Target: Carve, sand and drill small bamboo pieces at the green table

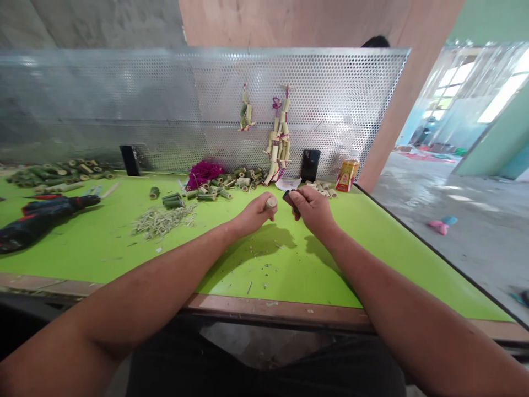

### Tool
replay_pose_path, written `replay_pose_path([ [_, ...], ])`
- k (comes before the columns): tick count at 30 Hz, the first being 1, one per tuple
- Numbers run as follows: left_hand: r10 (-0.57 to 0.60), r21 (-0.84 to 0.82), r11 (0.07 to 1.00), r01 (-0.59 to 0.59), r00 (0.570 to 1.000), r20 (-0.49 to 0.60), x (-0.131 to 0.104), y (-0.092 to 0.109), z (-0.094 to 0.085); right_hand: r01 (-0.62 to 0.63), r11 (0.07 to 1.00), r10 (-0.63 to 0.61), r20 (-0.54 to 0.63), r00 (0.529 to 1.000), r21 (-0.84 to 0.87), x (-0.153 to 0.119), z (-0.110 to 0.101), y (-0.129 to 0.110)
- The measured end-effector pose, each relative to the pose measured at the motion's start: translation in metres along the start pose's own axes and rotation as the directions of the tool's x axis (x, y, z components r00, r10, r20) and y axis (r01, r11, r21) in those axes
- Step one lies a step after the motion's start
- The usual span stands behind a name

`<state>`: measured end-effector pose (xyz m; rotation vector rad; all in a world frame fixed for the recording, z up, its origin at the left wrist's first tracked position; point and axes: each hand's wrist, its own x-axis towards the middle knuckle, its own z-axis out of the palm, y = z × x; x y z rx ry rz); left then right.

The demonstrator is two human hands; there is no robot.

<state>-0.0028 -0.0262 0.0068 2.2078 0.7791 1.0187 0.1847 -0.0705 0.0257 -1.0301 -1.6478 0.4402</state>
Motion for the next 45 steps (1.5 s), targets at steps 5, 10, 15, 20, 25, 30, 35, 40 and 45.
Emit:
replay_pose_path([
  [5,0.039,0.249,0.968,-0.034,0.999,-0.016,0.001,0.004,0.000,0.069,0.973,-0.054,0.074,0.996,-0.219,-0.003,0.007,-0.001],
  [10,0.037,0.305,0.951,-0.043,0.999,0.025,0.001,0.008,-0.002,0.186,0.883,-0.189,0.035,0.981,-0.431,0.002,0.004,0.003],
  [15,0.080,0.395,0.917,-0.062,0.996,-0.030,0.003,0.005,-0.004,0.110,0.903,-0.075,0.101,0.992,-0.414,0.003,0.007,-0.001],
  [20,0.045,0.527,0.849,-0.040,0.999,0.004,0.002,0.003,-0.005,-0.299,0.954,0.290,0.216,0.932,0.006,-0.002,0.014,-0.004],
  [25,0.048,0.581,0.810,-0.074,0.997,0.061,0.006,0.002,-0.010,-0.531,0.759,0.385,0.399,0.832,0.375,-0.006,0.018,0.002],
  [30,0.083,0.427,0.898,-0.103,0.994,0.067,0.008,-0.007,-0.015,-0.441,0.710,0.349,0.269,0.897,0.549,0.000,0.014,-0.001],
  [35,-0.042,0.020,0.999,0.039,0.988,0.150,0.003,-0.013,-0.011,-0.341,0.761,0.358,0.080,0.930,0.552,0.006,0.004,0.000],
  [40,-0.108,-0.448,0.867,0.220,0.959,0.261,-0.002,0.004,-0.006,-0.219,0.933,0.228,-0.001,0.974,0.285,0.002,0.008,0.004],
  [45,-0.078,-0.653,0.723,0.225,0.966,0.246,-0.001,0.012,0.006,-0.104,0.993,0.098,0.081,0.992,0.064,-0.006,0.019,-0.002],
])
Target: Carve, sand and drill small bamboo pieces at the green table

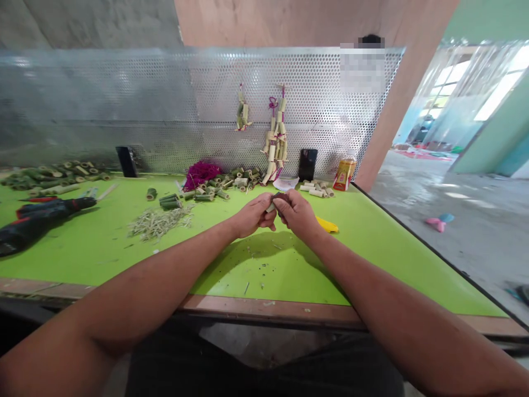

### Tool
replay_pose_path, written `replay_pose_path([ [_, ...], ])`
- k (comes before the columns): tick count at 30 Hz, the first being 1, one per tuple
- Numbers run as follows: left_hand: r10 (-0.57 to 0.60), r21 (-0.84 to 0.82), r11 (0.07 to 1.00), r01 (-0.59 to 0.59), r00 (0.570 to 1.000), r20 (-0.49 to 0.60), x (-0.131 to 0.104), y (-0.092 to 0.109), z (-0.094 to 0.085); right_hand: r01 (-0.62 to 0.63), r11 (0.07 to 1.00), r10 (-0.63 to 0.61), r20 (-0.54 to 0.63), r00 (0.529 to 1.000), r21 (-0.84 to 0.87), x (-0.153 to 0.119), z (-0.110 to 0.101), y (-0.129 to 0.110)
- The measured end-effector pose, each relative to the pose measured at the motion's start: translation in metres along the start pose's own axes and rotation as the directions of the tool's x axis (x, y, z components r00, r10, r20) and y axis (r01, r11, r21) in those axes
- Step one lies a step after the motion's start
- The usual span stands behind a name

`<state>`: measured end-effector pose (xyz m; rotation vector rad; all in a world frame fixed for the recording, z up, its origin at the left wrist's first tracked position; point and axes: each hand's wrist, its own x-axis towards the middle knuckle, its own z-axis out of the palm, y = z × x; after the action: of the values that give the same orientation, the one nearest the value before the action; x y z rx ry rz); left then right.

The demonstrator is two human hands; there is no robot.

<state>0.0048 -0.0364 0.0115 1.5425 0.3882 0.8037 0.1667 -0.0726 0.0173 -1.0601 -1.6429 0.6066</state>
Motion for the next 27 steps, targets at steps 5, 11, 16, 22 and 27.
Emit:
replay_pose_path([
  [5,-0.013,-0.116,0.993,0.009,0.999,-0.034,0.003,0.000,0.001,0.014,1.000,-0.015,-0.054,0.998,-0.018,0.005,-0.004,0.003],
  [11,0.005,-0.112,0.993,-0.021,0.990,-0.139,-0.004,0.011,-0.013,-0.144,0.975,0.132,-0.077,0.988,-0.171,0.013,-0.017,0.021],
  [16,0.115,-0.085,0.984,-0.155,0.927,-0.357,-0.009,0.044,-0.031,-0.058,0.907,0.069,0.010,0.998,-0.417,0.014,-0.015,0.035],
  [22,0.184,0.152,0.982,-0.110,0.723,-0.665,-0.034,0.099,-0.100,-0.103,0.833,0.184,0.096,0.978,-0.544,0.019,-0.013,0.058],
  [27,0.271,0.434,0.722,0.538,0.357,-0.894,-0.097,0.122,-0.177,-0.134,0.803,0.205,0.058,0.977,-0.580,0.020,-0.009,0.059],
])
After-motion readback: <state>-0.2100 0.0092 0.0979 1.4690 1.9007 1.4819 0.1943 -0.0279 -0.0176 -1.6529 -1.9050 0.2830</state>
